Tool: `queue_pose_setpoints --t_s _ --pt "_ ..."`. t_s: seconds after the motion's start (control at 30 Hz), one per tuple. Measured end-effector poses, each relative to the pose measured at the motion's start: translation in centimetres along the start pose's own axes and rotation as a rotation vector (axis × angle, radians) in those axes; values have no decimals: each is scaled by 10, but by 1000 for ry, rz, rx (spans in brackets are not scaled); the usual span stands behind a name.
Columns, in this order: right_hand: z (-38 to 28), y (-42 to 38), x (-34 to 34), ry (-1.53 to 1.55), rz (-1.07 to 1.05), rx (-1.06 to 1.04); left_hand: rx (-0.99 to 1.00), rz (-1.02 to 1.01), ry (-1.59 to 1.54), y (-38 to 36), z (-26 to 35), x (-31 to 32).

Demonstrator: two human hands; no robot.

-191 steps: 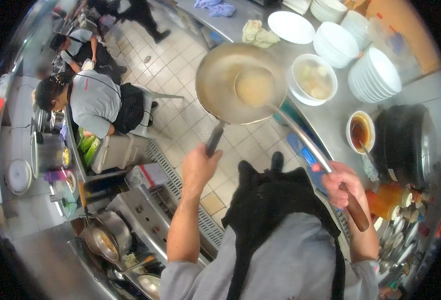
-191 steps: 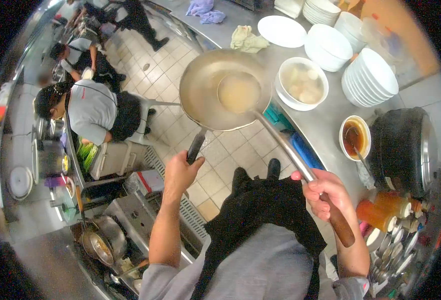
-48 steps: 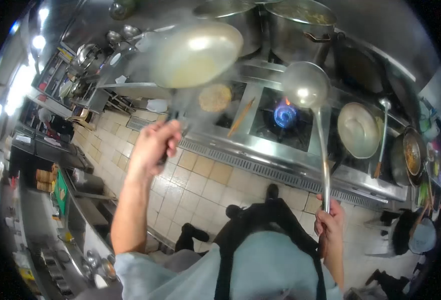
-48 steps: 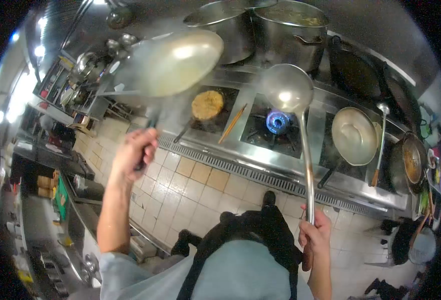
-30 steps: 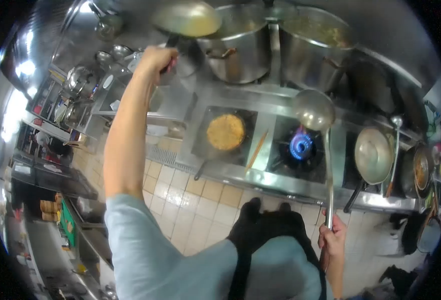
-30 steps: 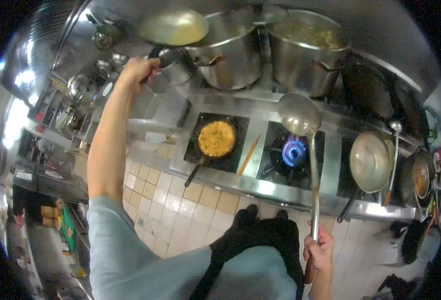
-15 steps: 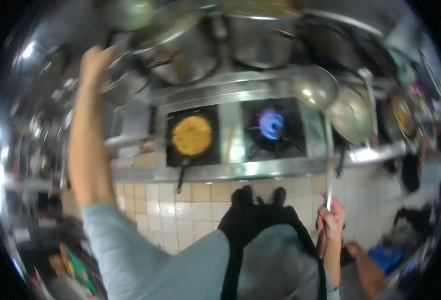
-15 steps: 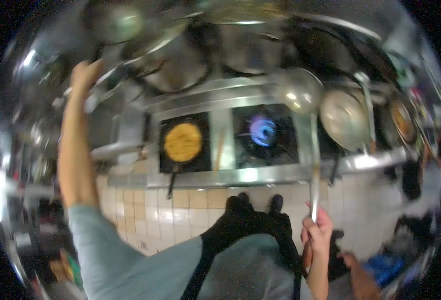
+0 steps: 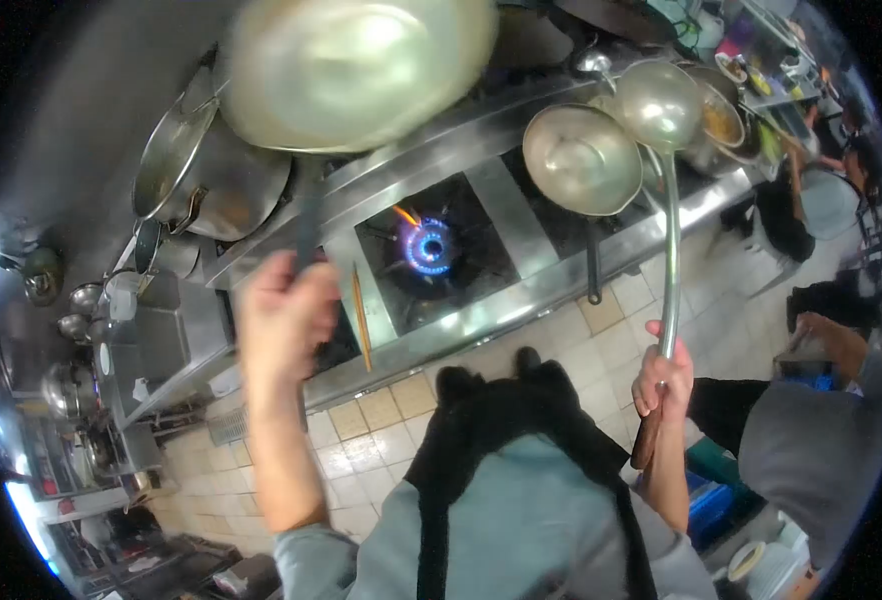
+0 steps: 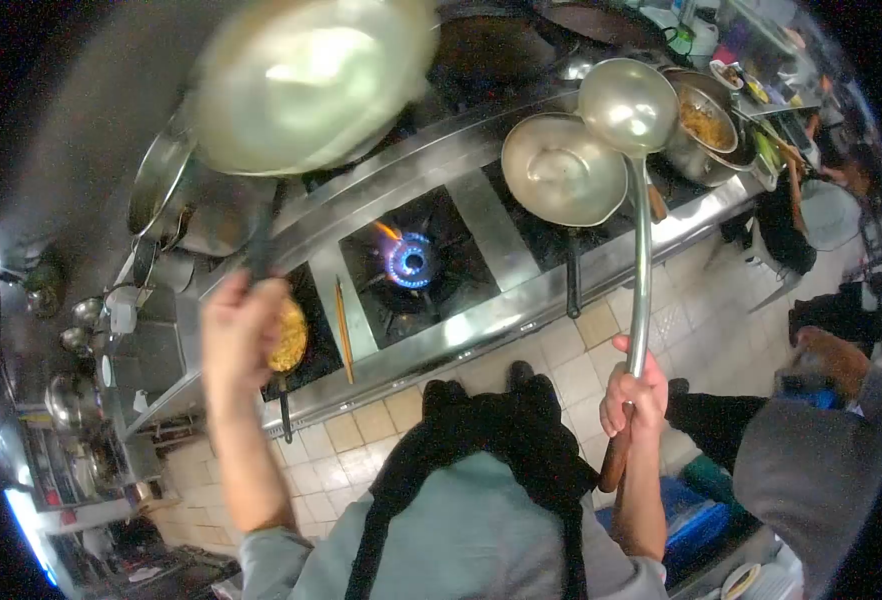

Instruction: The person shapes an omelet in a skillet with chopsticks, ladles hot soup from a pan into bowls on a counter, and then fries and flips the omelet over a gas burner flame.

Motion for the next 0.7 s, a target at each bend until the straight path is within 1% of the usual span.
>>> queue_pose_setpoints --t_s 0.03,0.07,0.1,0.13,0.2,0.23,0.27,0.3,0.33,0.37,0.47,0.5,0.57,0.6,0.67,0.7 --pt "-6 0 -6 -1 -4 -7 -32 -83 2 6 -16 36" --pt "-11 -1 -12 -36 31 -8 -76 -176 69 12 -27 70" --pt "-15 -3 -18 -69 65 -4 -80 -226 72 22 -46 103" --pt "-19 -6 -23 -102 87 -8 -81 -334 133 44 -74 136" --pt "-26 -14 -39 -167 105 -9 -20 -313 232 54 -98 195" --pt "-26 -19 -50 -115 95 -18 8 -412 244 65 -114 219" --pt "-28 -25 -63 -192 126 -2 25 -386 245 73 -131 244" --pt "-30 -25 -70 -238 87 3 48 -339 258 86 -143 267" --pt "-31 -28 -76 -200 114 28 39 -365 200 90 -147 278" --pt "-33 -30 -84 -185 90 58 43 -406 145 93 -149 289" --pt "-36 -34 -87 -212 98 85 -16 -424 131 121 -172 326" --pt "-37 -34 -87 -229 90 126 -20 -426 130 119 -166 326" --pt "-36 -35 -87 -243 77 169 -159 -530 107 108 -146 320" --pt "-35 -33 -86 -271 56 185 -165 -528 104 107 -148 316" --pt "-33 -32 -82 -304 49 207 -185 -500 -35 103 -156 307" --pt "-31 -31 -74 -337 49 210 -196 -487 -65 111 -170 300"
Point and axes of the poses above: each hand's wrist, its own y-axis towards the middle knuckle, its own x-axis out of the palm, z = x × y, the point moved 3 cm from there along y, towards the middle knuckle, and after that the axes turned 14 degrees about -x, right-handed, at the moved point
